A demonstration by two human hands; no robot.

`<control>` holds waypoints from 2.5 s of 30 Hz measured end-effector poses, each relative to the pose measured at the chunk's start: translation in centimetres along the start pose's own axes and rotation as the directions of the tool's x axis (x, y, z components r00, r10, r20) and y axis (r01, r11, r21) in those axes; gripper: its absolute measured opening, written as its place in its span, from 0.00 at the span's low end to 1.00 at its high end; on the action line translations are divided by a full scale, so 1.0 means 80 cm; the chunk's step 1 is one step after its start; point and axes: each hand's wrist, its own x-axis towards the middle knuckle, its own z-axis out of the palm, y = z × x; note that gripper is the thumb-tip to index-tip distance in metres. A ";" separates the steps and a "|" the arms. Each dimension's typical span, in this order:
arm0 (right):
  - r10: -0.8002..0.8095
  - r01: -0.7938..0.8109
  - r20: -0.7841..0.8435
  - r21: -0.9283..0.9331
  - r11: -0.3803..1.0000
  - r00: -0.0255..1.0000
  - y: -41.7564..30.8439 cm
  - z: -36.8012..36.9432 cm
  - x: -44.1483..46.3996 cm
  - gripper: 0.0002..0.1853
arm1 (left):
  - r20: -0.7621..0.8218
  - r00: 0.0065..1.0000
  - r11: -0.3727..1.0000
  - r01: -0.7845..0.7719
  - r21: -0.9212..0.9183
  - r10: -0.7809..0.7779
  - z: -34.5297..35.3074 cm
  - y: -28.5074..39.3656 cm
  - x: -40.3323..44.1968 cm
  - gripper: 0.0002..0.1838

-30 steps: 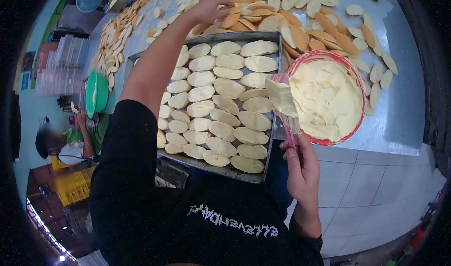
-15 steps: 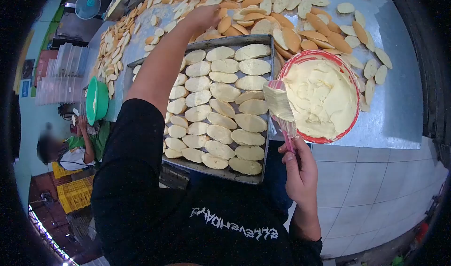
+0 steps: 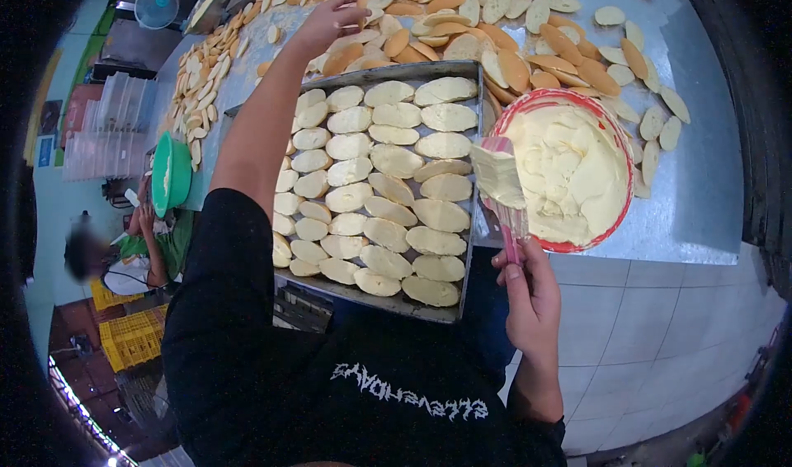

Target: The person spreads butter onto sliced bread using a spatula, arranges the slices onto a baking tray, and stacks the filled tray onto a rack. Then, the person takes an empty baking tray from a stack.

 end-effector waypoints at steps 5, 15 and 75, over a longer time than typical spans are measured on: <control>-0.008 0.008 -0.002 0.026 1.000 1.000 -0.007 0.012 0.000 0.21 | 0.268 0.934 0.608 0.073 -0.791 0.237 0.044 0.040 -0.064 0.27; -0.327 0.324 -0.118 -0.041 0.945 0.938 -0.001 0.054 -0.002 0.20 | 0.531 0.809 0.469 0.378 -0.799 0.253 0.189 0.071 -0.255 0.32; -0.523 0.412 0.033 -0.659 0.630 0.852 0.010 0.026 -0.016 0.17 | 0.410 0.795 0.235 0.338 -0.911 0.447 0.200 0.029 -0.339 0.36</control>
